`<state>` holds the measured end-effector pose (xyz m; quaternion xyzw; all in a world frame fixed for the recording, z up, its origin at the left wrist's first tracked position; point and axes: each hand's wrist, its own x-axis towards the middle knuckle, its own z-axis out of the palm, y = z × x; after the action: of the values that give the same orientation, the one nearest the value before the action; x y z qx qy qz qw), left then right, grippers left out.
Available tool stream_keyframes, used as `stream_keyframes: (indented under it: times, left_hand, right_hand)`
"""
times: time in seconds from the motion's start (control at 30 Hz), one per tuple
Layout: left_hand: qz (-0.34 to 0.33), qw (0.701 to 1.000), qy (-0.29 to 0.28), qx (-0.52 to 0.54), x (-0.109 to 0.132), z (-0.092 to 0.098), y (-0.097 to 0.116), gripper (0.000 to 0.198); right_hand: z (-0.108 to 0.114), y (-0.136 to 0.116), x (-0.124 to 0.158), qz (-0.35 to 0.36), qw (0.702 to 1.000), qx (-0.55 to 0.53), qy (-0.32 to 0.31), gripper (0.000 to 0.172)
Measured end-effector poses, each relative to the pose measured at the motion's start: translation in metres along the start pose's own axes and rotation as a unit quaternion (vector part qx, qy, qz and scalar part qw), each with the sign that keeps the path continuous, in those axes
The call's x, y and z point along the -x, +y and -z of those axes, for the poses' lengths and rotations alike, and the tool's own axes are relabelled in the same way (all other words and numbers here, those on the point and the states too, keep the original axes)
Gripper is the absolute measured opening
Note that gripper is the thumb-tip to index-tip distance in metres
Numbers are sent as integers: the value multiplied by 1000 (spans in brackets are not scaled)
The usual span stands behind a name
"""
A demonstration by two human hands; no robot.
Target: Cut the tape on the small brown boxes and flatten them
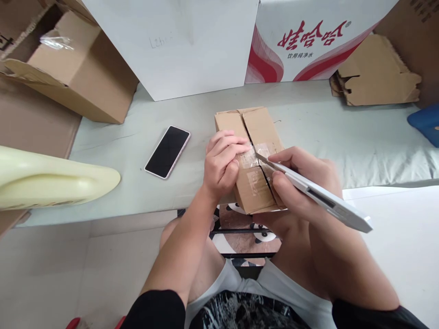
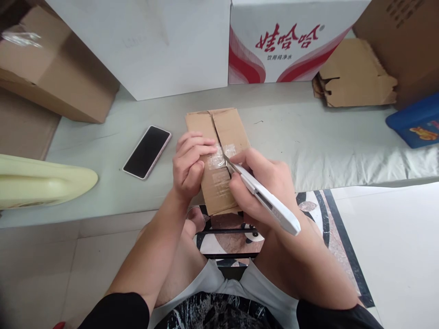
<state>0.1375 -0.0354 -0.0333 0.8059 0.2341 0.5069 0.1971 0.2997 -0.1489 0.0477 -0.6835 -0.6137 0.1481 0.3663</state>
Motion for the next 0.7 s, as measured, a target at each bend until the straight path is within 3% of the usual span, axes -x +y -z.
stream_keyframes:
  times: [0.27, 0.53, 0.7]
  left_hand:
    - [13, 1000, -16, -23, 0, 1, 0, 42]
    - [6, 1000, -11, -4, 0, 1, -1, 39]
    - [11, 1000, -21, -19, 0, 0, -2, 44]
  right_hand:
    - [-1, 0, -2, -8, 999, 31, -12, 14]
    - [3, -4, 1, 18, 1000, -17, -11, 10]
    - [7, -12, 2, -15, 999, -35, -26, 10]
